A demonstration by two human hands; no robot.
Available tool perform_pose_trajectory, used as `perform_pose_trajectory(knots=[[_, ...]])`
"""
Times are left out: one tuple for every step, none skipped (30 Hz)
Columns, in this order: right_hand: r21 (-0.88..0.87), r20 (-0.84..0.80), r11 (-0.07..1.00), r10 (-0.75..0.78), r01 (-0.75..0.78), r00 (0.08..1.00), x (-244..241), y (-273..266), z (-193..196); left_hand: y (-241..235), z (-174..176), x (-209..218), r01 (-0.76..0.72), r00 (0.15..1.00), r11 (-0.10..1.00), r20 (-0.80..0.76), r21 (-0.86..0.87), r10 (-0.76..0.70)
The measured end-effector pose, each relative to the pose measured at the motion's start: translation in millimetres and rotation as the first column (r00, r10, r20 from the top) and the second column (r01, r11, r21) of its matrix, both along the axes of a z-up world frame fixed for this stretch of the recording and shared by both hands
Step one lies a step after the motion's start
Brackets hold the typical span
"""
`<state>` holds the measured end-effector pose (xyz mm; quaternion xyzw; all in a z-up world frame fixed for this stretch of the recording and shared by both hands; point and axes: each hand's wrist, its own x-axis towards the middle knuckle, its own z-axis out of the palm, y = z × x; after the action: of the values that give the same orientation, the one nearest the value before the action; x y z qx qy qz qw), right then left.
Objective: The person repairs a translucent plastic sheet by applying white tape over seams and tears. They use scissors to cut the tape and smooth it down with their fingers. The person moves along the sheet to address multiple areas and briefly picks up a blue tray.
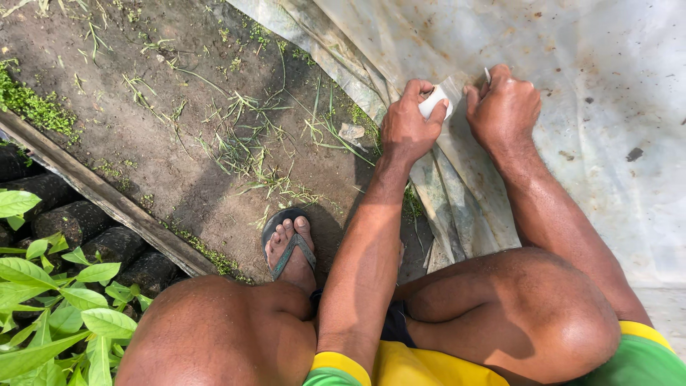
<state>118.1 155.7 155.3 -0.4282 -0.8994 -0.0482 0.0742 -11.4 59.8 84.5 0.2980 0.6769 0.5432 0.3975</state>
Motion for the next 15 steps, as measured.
perform_pose_trajectory(knots=[[0.009,0.003,1.000,-0.007,0.007,1.000,2.1,-0.8,1.3,1.0,0.5,0.1,-0.001,1.000,1.000,-0.015,0.016,0.001],[0.018,0.005,1.000,-0.014,0.014,1.000,4.2,-1.9,2.5,1.1,0.7,0.1,-0.002,1.000,0.999,-0.030,0.032,0.003],[0.024,0.006,1.000,-0.021,0.020,1.000,5.5,-4.0,1.9,-0.3,-0.2,0.1,-0.002,0.999,0.999,-0.047,0.045,0.004],[-0.011,-0.012,0.999,-0.035,0.035,0.999,5.4,-4.9,0.9,-0.7,-1.4,-1.0,0.015,0.999,1.000,-0.051,0.015,-0.014],[-0.046,-0.025,0.998,-0.052,0.051,0.998,6.3,-4.2,1.9,0.4,-1.6,-1.4,0.033,0.998,0.999,-0.051,-0.016,-0.034],[-0.082,-0.038,0.994,-0.069,0.066,0.997,5.9,-2.7,2.9,2.0,-1.4,-1.8,0.051,0.997,0.998,-0.050,-0.047,-0.053],[-0.068,-0.042,0.996,-0.062,0.059,0.997,3.5,-2.7,3.0,2.8,-1.5,-3.2,0.060,0.996,0.996,-0.060,-0.061,-0.064],[-0.053,-0.047,0.997,-0.056,0.053,0.997,0.7,-2.8,3.2,3.1,-1.5,-4.7,0.069,0.995,0.995,-0.071,-0.075,-0.074],[-0.039,-0.051,0.998,-0.050,0.048,0.997,-1.2,-2.1,3.9,4.1,-0.9,-5.0,0.078,0.993,0.993,-0.081,-0.090,-0.085],[-0.024,-0.051,0.999,-0.045,0.043,0.998,-1.9,-2.4,4.4,4.9,-0.6,-5.2,0.076,0.993,0.994,-0.090,-0.074,-0.082],[-0.011,-0.050,0.999,-0.039,0.039,0.998,-3.3,-2.4,3.9,4.3,-1.4,-6.0,0.074,0.992,0.995,-0.096,-0.060,-0.080],[0.002,-0.048,0.999,-0.034,0.034,0.998,-3.0,-2.4,3.0,3.8,-1.9,-5.8,0.073,0.992,0.996,-0.103,-0.046,-0.077],[0.011,-0.043,0.999,-0.031,0.032,0.999,-2.3,-1.3,2.1,4.4,-1.2,-5.8,0.058,0.992,0.998,-0.114,-0.033,-0.062],[0.020,-0.038,0.999,-0.028,0.029,0.999,-0.1,-0.1,2.7,5.4,0.2,-5.6,0.044,0.991,0.999,-0.125,-0.019,-0.046],[0.023,-0.026,0.999,-0.029,0.030,0.999,5.2,-4.1,2.6,3.8,0.7,-4.5,0.033,0.991,0.999,-0.130,-0.010,-0.034]])
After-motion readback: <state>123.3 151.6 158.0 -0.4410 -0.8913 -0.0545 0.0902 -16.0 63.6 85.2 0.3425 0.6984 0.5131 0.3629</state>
